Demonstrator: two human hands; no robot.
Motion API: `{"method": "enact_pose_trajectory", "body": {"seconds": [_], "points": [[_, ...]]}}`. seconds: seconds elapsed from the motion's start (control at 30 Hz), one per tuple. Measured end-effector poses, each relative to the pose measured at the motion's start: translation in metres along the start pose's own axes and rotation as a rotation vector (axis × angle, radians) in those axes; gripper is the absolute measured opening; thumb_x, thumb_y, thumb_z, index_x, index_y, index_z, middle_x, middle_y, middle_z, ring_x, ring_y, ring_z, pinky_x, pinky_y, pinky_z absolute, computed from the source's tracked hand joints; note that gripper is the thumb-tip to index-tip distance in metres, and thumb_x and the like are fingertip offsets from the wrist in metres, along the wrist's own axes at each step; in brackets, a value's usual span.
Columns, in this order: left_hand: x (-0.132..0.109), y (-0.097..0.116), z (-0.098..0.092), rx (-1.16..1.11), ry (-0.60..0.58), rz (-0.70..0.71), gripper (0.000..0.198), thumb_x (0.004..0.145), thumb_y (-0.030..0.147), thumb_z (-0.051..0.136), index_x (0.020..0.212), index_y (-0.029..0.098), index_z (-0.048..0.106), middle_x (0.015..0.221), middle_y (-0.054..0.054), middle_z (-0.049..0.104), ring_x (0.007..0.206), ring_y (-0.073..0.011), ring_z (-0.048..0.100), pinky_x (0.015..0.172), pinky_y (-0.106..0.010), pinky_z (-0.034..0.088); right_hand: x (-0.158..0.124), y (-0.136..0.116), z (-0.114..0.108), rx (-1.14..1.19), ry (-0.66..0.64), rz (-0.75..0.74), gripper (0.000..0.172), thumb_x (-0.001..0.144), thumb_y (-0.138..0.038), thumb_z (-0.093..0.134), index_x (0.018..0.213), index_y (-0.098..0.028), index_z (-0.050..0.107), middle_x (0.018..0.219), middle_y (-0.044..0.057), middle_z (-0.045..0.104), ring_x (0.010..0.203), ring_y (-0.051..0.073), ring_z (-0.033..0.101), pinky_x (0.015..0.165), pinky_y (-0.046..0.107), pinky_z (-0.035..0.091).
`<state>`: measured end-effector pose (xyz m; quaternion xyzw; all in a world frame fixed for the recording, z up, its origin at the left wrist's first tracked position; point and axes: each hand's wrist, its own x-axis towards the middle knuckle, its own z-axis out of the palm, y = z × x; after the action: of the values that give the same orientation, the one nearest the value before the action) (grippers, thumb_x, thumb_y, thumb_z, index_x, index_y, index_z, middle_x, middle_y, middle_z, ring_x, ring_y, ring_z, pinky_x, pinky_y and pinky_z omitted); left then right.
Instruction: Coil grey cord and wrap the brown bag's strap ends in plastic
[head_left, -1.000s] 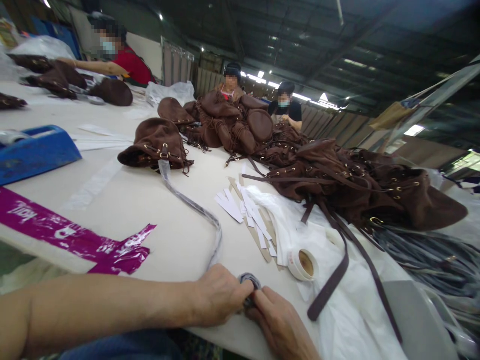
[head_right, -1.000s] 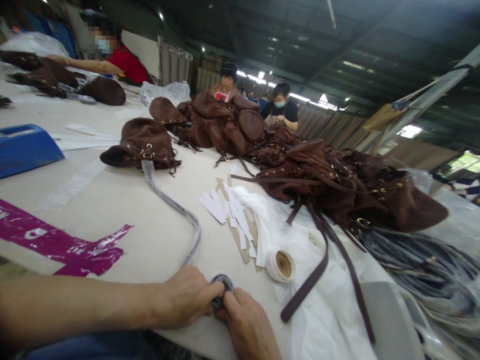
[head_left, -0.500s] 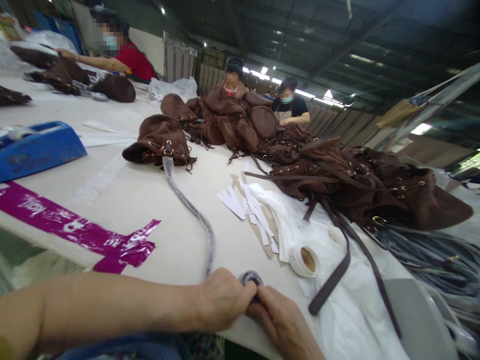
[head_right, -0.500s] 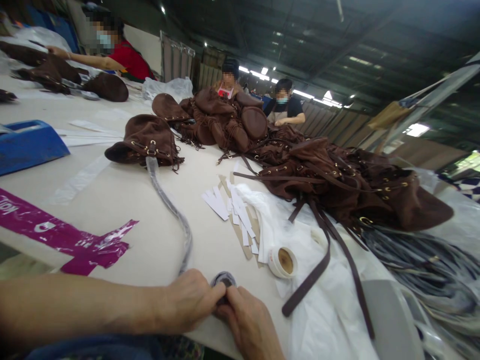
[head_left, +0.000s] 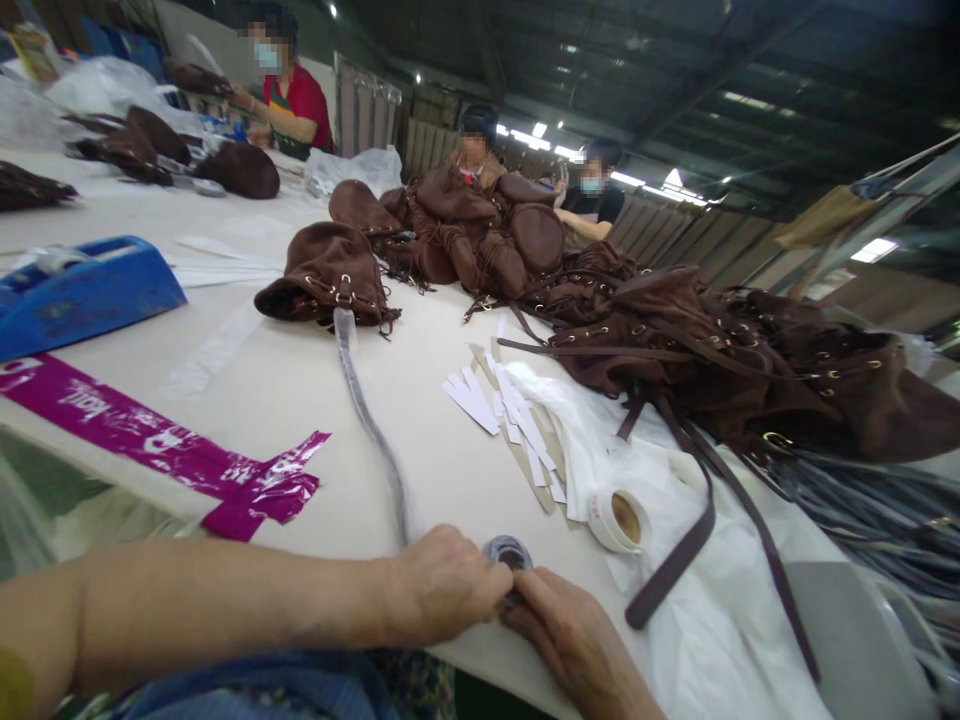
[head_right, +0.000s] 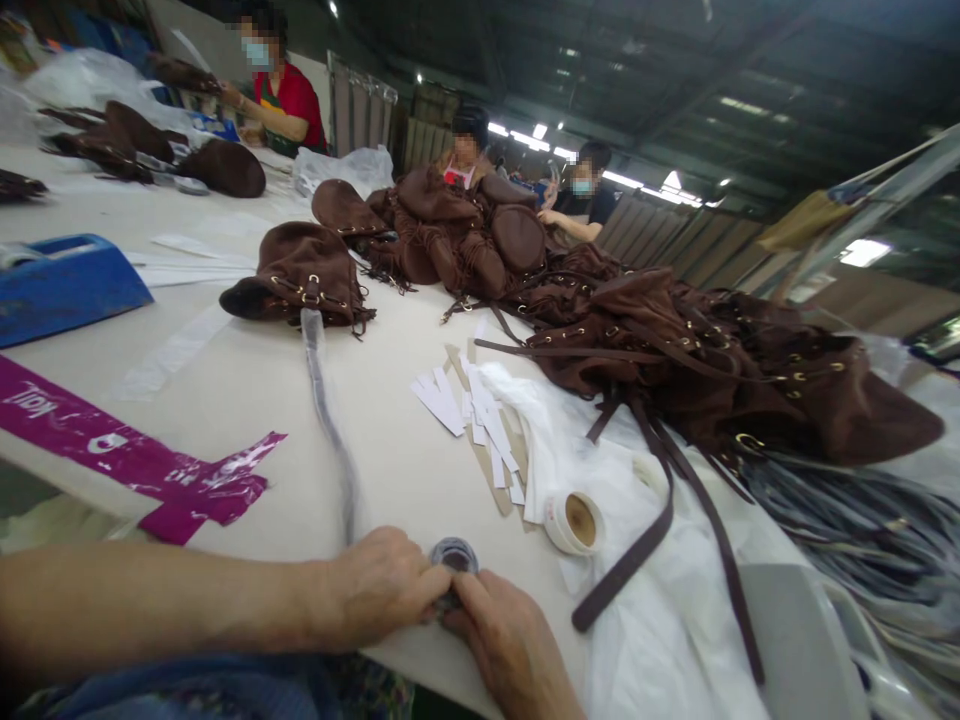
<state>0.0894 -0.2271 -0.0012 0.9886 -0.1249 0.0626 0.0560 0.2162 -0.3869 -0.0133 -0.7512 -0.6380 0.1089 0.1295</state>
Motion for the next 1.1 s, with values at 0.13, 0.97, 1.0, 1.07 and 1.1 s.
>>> {"method": "enact_pose_trajectory", "body": {"seconds": [0.13,0.97,1.0,1.07,1.1], "points": [[-0.001,-0.028,-0.008,0.001,-0.012,0.045,0.008,0.088,0.029,0.058,0.093,0.022,0.057,0.077,0.001,0.066,0.067,-0.0193,0.065,0.049,-0.027,0.045,0.005,0.004,-0.011,-0.025,-0.078,-0.029,0.009,0.086,-0.015,0.051,0.085,-0.023,0.055,0.076,0.0,0.063,0.069,0.016,0.062,0.06,0.023,0.041],[-0.012,-0.035,-0.006,0.059,0.113,0.076,0.005,0.09,0.021,0.053,0.093,0.02,0.056,0.076,-0.002,0.062,0.067,-0.0177,0.057,0.056,-0.029,0.041,0.015,-0.001,-0.005,-0.081,0.034,-0.079,0.018,0.094,-0.024,0.044,0.079,-0.023,0.052,0.072,0.001,0.06,0.064,0.015,0.06,0.056,0.023,0.041],[-0.012,-0.042,-0.009,0.054,0.093,0.097,0.005,0.089,0.021,0.055,0.094,0.021,0.057,0.077,-0.002,0.062,0.067,-0.0171,0.057,0.055,-0.027,0.041,0.015,0.0,-0.008,-0.075,0.012,-0.087,0.018,0.094,-0.025,0.043,0.08,-0.023,0.053,0.072,0.001,0.06,0.065,0.015,0.06,0.057,0.023,0.041],[-0.009,-0.046,-0.014,0.023,0.055,0.095,0.004,0.087,0.017,0.057,0.089,0.021,0.058,0.077,-0.001,0.063,0.066,-0.0162,0.058,0.053,-0.025,0.04,0.017,0.0,-0.011,-0.097,-0.03,-0.081,0.015,0.094,-0.023,0.044,0.083,-0.023,0.055,0.073,0.001,0.06,0.064,0.015,0.06,0.056,0.023,0.041],[-0.007,-0.043,-0.013,0.007,0.046,0.06,0.004,0.087,0.016,0.056,0.086,0.019,0.057,0.077,-0.002,0.064,0.066,-0.0165,0.058,0.053,-0.025,0.041,0.018,-0.002,-0.011,-0.118,-0.045,-0.065,0.012,0.093,-0.021,0.045,0.088,-0.023,0.056,0.073,0.001,0.061,0.064,0.016,0.061,0.055,0.024,0.04]]}}
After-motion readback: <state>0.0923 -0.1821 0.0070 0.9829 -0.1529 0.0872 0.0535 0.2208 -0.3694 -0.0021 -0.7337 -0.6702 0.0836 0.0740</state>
